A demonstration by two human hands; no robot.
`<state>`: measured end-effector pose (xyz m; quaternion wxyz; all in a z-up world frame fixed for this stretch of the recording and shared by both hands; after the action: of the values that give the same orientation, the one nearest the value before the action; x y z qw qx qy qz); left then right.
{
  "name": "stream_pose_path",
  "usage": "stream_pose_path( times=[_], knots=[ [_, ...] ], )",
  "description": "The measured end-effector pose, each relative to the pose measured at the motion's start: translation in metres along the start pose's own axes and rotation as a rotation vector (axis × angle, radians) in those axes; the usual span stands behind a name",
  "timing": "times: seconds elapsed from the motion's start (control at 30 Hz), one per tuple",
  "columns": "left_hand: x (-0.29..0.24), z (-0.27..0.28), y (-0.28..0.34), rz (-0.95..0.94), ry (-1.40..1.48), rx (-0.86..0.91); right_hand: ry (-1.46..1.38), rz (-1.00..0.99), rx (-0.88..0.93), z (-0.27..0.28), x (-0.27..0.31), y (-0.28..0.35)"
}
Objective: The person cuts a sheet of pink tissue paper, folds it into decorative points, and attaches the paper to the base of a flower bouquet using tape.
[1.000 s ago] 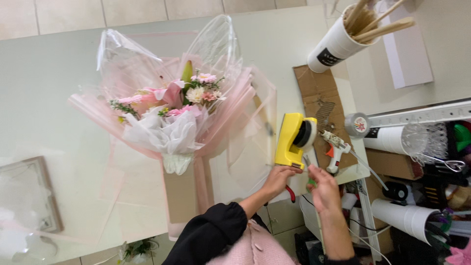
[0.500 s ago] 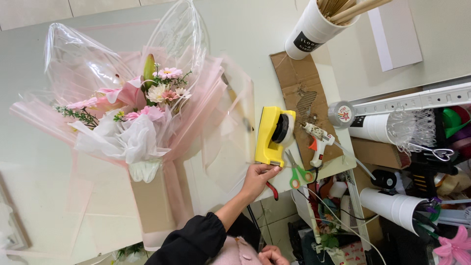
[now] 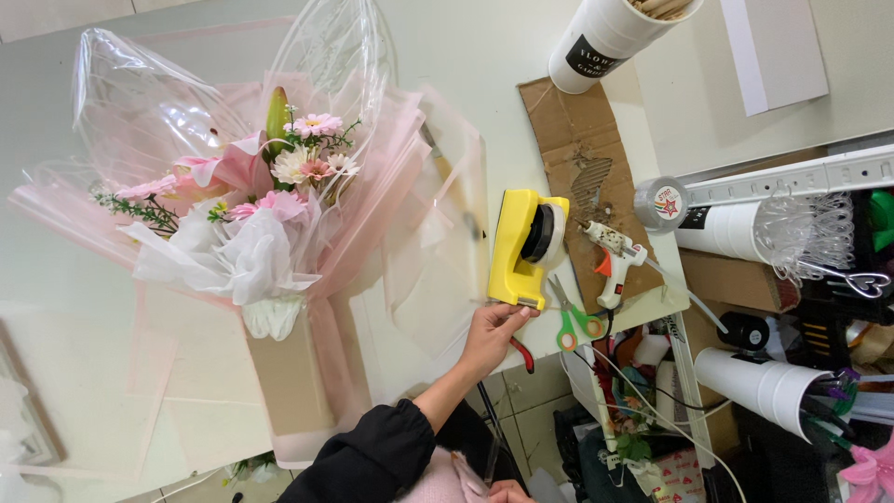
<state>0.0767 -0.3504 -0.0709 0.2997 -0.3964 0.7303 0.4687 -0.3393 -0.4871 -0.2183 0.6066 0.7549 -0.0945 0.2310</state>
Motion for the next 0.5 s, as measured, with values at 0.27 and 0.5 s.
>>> stream_pose_path(
  times=[0.27,0.5],
  knots=[
    [-0.022,0.002,0.02,0.087,-0.106,-0.163,-0.09,0.105,0.189,0.025,-0.007,-0.015],
    [-0.155,0.105,0.095,-0.369,0.196,-0.379,-0.099,0.215,-0.49,0.027,0.315,0.078]
  ],
)
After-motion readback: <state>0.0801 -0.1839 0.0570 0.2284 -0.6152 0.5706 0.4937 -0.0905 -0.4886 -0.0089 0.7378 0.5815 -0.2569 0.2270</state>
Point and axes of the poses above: each hand's wrist, its own y-axis away from the middle knuckle, its own z-axis out of the back of the hand, x = y × z, the point moved 7 cm from there along -y, towards the middle knuckle
